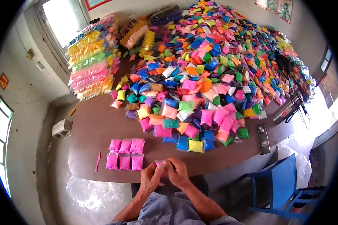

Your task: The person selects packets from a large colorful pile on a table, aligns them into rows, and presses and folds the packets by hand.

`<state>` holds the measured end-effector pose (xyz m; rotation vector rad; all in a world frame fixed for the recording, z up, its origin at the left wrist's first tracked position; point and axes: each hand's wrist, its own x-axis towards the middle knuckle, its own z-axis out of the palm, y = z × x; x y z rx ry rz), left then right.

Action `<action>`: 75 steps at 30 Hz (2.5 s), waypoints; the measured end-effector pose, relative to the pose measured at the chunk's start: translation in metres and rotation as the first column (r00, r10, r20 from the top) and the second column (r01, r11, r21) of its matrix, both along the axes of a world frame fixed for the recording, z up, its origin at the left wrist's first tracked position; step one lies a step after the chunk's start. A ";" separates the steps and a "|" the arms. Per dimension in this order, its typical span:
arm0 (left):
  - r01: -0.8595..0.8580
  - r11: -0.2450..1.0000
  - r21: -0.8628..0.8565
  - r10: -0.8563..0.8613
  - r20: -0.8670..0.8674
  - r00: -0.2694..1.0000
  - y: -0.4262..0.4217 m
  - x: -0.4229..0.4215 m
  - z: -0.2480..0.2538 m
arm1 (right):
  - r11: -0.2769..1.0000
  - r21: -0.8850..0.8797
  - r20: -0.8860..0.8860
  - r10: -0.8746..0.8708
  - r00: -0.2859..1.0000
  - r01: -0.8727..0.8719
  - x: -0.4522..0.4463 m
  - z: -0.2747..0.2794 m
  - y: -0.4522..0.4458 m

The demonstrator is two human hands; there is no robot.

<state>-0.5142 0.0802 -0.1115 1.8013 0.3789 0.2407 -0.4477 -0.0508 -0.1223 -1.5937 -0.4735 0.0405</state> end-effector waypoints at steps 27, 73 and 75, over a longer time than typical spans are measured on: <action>0.066 0.972 0.225 -0.071 0.015 0.997 0.004 -0.003 -0.005 | 0.998 -0.065 -0.060 0.000 0.998 -0.004 -0.001 0.007 0.006; 0.151 0.987 -0.049 -0.148 0.062 0.987 0.005 0.002 -0.001 | 1.000 -0.019 -0.039 -0.010 0.999 0.009 -0.001 -0.002 0.001; 0.134 0.990 -0.048 -0.131 0.063 0.989 0.003 0.002 0.003 | 1.000 -0.009 -0.058 -0.010 0.998 0.009 0.000 0.002 0.002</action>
